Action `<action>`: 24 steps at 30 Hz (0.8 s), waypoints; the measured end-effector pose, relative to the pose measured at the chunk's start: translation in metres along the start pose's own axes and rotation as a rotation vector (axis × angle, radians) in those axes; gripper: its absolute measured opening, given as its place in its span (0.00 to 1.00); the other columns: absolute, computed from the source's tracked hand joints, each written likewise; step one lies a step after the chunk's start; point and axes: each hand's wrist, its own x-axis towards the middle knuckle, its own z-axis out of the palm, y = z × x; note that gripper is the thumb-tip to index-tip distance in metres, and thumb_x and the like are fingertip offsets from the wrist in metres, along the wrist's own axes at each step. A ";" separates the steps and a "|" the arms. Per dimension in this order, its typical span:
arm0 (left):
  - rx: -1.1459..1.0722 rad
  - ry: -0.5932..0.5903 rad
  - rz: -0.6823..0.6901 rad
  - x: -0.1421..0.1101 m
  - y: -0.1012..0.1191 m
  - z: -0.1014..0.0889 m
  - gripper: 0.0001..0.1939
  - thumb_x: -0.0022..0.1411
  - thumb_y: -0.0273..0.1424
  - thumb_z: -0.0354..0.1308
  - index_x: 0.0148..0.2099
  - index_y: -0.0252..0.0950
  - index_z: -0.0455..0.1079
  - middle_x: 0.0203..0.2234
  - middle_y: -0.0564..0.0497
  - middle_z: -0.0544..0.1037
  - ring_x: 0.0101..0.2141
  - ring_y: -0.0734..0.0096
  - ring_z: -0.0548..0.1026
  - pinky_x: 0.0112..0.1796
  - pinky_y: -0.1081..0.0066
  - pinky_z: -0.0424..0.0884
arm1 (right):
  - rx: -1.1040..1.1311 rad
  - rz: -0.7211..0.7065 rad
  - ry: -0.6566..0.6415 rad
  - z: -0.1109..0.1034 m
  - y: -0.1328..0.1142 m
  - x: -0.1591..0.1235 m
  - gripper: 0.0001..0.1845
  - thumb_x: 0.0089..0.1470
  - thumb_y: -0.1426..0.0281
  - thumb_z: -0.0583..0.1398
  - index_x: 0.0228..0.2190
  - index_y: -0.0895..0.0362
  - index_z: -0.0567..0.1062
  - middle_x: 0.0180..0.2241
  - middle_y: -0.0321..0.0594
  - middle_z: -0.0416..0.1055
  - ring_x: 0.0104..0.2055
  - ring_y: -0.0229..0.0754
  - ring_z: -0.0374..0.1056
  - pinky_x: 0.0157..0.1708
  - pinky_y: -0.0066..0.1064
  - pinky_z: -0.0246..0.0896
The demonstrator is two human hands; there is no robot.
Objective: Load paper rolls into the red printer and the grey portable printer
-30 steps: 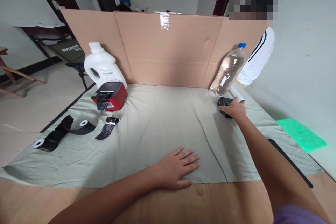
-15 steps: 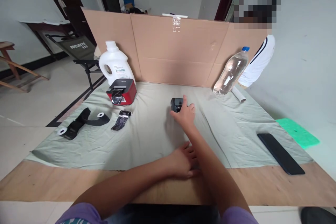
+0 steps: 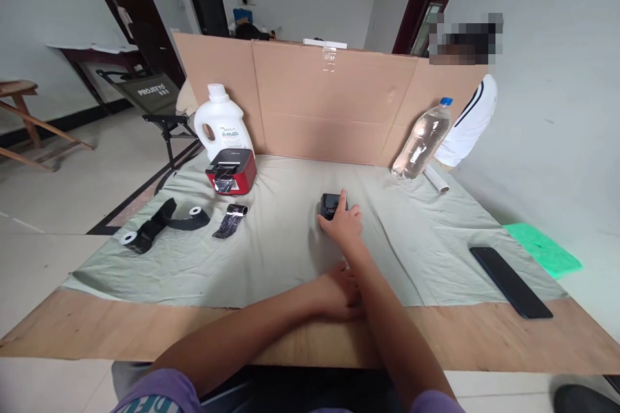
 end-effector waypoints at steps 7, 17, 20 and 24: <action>-0.621 0.527 -0.294 -0.011 -0.019 -0.041 0.11 0.64 0.32 0.54 0.41 0.37 0.77 0.24 0.53 0.77 0.24 0.76 0.71 0.29 0.75 0.66 | 0.711 -0.184 0.013 0.002 0.058 0.049 0.45 0.58 0.45 0.50 0.67 0.60 0.56 0.60 0.56 0.65 0.62 0.53 0.64 0.65 0.45 0.54; -1.025 0.367 -1.166 0.006 -0.170 -0.117 0.09 0.55 0.24 0.61 0.40 0.33 0.69 0.25 0.53 0.75 0.19 0.80 0.68 0.18 0.79 0.54 | 1.031 -0.239 -0.031 0.043 0.067 0.089 0.43 0.61 0.42 0.45 0.68 0.54 0.52 0.68 0.53 0.56 0.64 0.49 0.64 0.61 0.45 0.61; -1.081 0.238 -1.134 0.007 -0.183 -0.110 0.13 0.50 0.24 0.63 0.40 0.34 0.69 0.27 0.51 0.78 0.20 0.79 0.70 0.17 0.80 0.52 | 0.968 -0.252 -0.027 0.044 0.068 0.086 0.41 0.63 0.43 0.43 0.68 0.54 0.52 0.69 0.53 0.54 0.65 0.50 0.63 0.61 0.46 0.60; -1.078 0.187 -1.110 0.007 -0.188 -0.105 0.16 0.48 0.25 0.63 0.42 0.35 0.68 0.28 0.52 0.79 0.19 0.81 0.69 0.16 0.81 0.47 | 0.860 -0.268 0.005 0.039 0.065 0.080 0.40 0.65 0.46 0.40 0.68 0.56 0.52 0.70 0.53 0.51 0.66 0.49 0.60 0.65 0.45 0.54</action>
